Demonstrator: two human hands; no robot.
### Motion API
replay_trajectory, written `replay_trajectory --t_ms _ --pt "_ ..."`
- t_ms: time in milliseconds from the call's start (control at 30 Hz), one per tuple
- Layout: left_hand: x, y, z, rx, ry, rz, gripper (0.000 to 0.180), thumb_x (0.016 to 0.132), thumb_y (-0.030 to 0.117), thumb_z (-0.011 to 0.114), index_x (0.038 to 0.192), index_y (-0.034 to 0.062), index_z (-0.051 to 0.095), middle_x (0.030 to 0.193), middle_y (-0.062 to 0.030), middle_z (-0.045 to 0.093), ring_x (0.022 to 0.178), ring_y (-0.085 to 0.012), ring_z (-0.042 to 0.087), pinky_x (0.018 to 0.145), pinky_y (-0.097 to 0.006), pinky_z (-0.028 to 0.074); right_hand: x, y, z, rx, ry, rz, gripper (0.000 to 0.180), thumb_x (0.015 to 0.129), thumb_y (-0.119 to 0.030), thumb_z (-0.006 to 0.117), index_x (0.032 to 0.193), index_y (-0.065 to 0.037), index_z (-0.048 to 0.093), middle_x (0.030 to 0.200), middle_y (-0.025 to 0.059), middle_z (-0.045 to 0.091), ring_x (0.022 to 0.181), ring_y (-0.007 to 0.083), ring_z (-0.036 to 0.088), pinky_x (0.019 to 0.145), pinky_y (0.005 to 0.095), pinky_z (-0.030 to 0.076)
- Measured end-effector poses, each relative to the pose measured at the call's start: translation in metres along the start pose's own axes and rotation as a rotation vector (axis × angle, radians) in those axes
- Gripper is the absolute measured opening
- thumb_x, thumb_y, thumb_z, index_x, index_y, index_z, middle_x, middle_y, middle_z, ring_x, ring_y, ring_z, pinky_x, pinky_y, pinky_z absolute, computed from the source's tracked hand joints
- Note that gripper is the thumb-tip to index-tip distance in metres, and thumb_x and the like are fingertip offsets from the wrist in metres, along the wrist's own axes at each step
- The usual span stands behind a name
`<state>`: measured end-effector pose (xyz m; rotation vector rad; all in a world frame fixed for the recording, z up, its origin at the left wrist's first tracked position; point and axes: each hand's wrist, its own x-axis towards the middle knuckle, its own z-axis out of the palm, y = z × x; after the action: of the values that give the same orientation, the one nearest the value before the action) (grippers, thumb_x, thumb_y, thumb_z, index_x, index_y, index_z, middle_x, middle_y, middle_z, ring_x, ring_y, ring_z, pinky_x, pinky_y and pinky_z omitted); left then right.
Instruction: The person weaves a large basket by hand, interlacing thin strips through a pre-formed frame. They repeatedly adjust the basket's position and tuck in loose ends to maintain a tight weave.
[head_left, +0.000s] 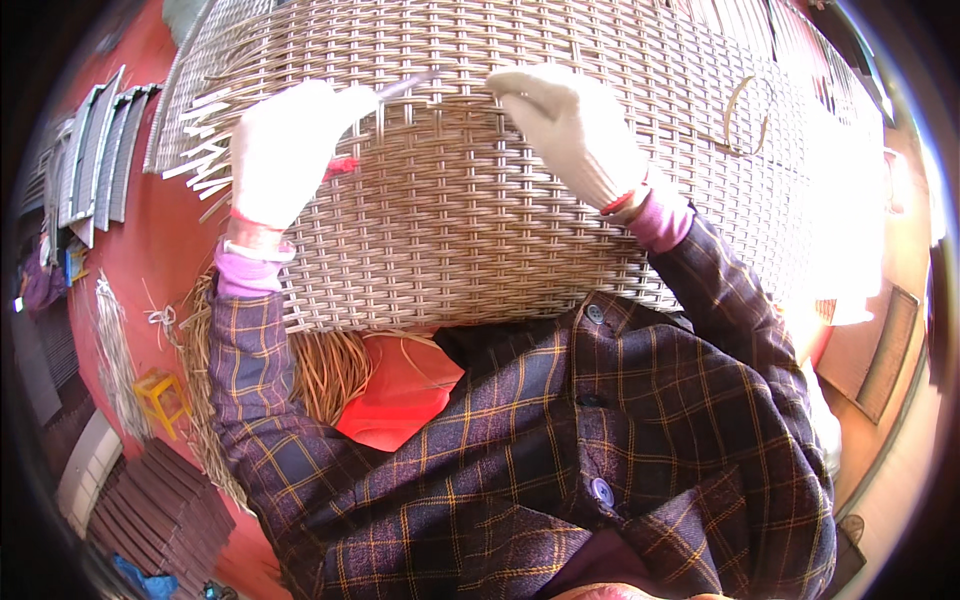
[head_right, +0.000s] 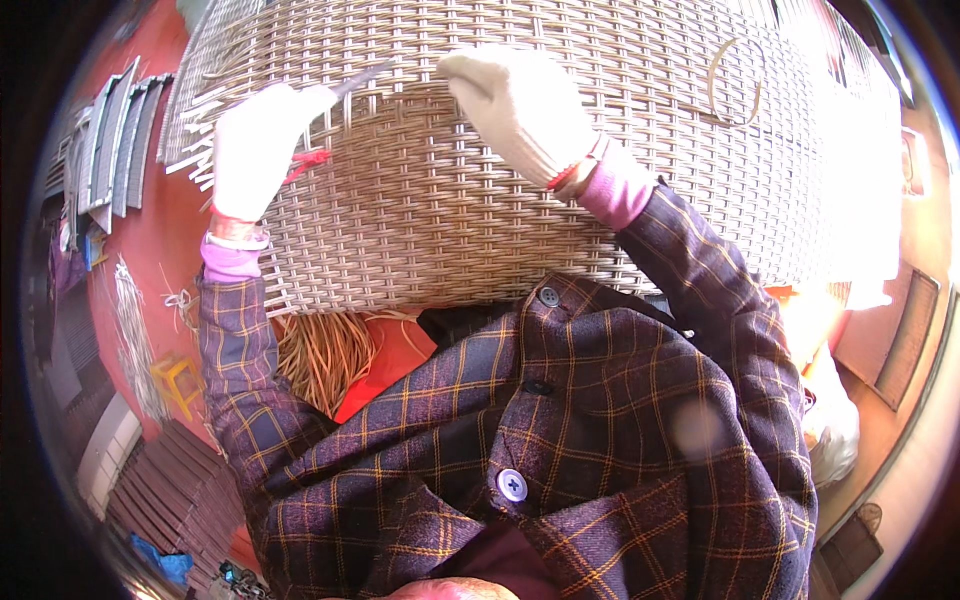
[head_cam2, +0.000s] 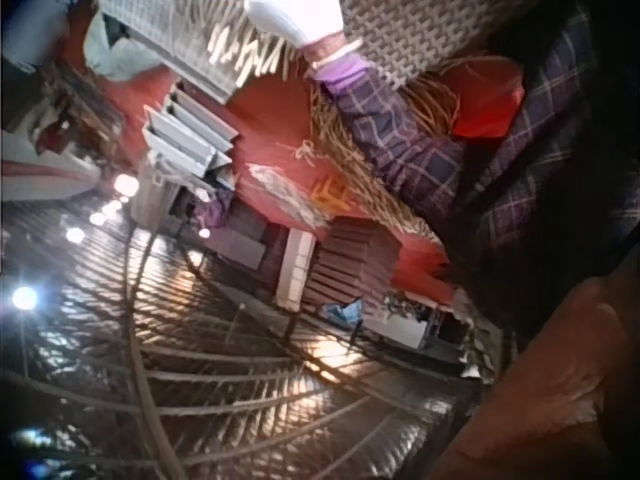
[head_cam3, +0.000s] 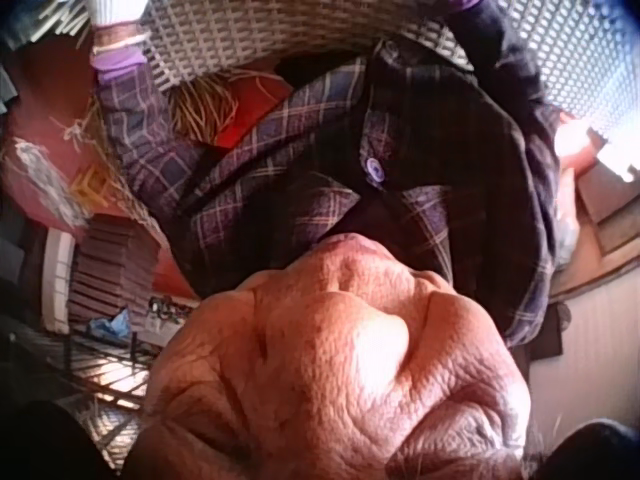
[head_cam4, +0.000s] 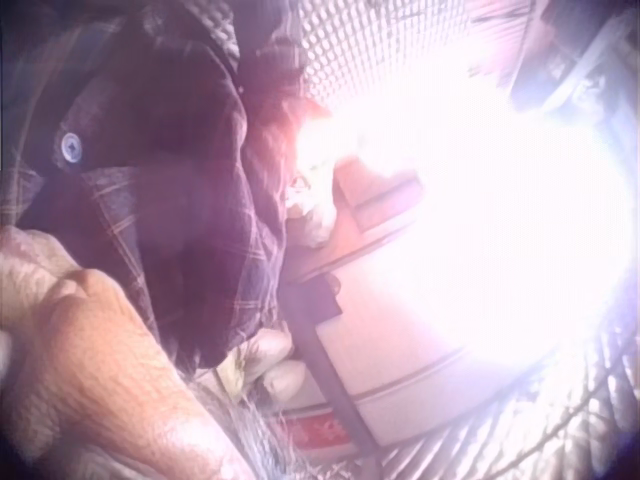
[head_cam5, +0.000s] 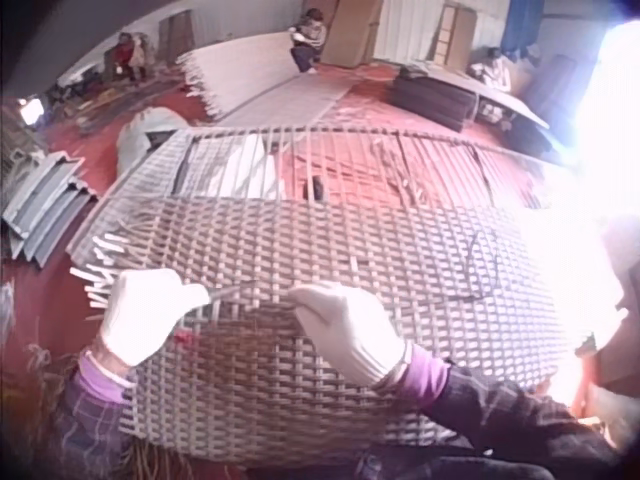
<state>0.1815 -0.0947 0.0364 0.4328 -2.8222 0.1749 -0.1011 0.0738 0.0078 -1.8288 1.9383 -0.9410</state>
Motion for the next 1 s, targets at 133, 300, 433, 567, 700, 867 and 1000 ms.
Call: replay_trajectory --t_ms 133,300,433,567,700,867,1000 --pt "-0.021 0.011 0.003 -0.073 0.083 -0.110 0.035 0.093 0.012 0.077 0.126 0.0240 0.078 0.084 -0.0014 0.064 0.070 -0.0176 0.066 0.062 -0.033 0.054 0.005 -0.007 0.019 -0.151 -0.051 -0.135 0.026 0.102 -0.018 0.067 0.122 -0.004 0.078 0.106 0.0149 0.077 0.094 0.0330 0.076 0.087 0.0418 0.060" --pt "-0.042 0.037 0.035 -0.098 0.104 -0.258 0.026 0.097 0.010 0.074 0.119 0.0216 0.080 0.085 -0.0009 0.066 0.070 -0.0176 0.066 0.060 -0.033 0.053 0.013 0.000 0.017 -0.143 -0.096 -0.230 0.018 0.099 -0.016 0.069 0.107 -0.003 0.078 0.099 0.0127 0.075 0.090 0.0331 0.074 0.084 0.0432 0.059" --pt "-0.053 0.038 0.047 -0.166 0.164 -0.369 0.022 0.098 0.009 0.074 0.117 0.0164 0.080 0.084 -0.0032 0.065 0.069 -0.0181 0.066 0.059 -0.033 0.051 0.019 -0.010 0.014 -0.083 -0.244 -0.043 0.014 0.101 -0.015 0.068 0.105 -0.003 0.075 0.095 0.0134 0.074 0.081 0.0306 0.074 0.075 0.0411 0.059" --pt "-0.047 0.038 0.050 -0.455 0.247 -0.571 0.017 0.101 0.006 0.070 0.115 0.0090 0.079 0.083 -0.0053 0.067 0.065 -0.0179 0.063 0.061 -0.033 0.050 0.033 -0.041 0.042 0.038 -0.084 -0.283 0.014 0.101 -0.014 0.069 0.107 -0.002 0.075 0.094 0.0155 0.074 0.082 0.0313 0.075 0.077 0.0418 0.060" --pt "-0.044 0.024 0.039 -0.020 0.195 -0.354 0.020 0.102 0.012 0.069 0.118 0.0115 0.080 0.090 -0.0078 0.071 0.075 -0.0230 0.068 0.068 -0.038 0.054 0.037 -0.052 0.057 0.196 -0.138 -0.293 0.015 0.101 -0.017 0.071 0.111 -0.007 0.076 0.094 0.0143 0.073 0.086 0.0334 0.075 0.080 0.0406 0.060" --pt "-0.046 0.011 0.019 -0.197 0.089 -0.312 0.027 0.098 0.013 0.070 0.122 0.0192 0.079 0.087 -0.0037 0.067 0.077 -0.0207 0.070 0.066 -0.035 0.056 0.021 -0.033 0.022 0.126 -0.129 -0.224 0.018 0.102 -0.022 0.075 0.109 -0.006 0.080 0.098 0.0110 0.078 0.088 0.0251 0.075 0.082 0.0358 0.059" --pt "-0.025 0.020 0.007 0.010 0.079 -0.095 0.018 0.097 0.022 0.074 0.114 0.0240 0.081 0.082 -0.0005 0.066 0.073 -0.0201 0.068 0.063 -0.035 0.055 -0.001 -0.026 -0.006 0.241 0.000 0.234 0.022 0.103 -0.024 0.074 0.110 -0.004 0.080 0.091 0.0029 0.074 0.081 0.0089 0.064 0.076 0.0255 0.053"
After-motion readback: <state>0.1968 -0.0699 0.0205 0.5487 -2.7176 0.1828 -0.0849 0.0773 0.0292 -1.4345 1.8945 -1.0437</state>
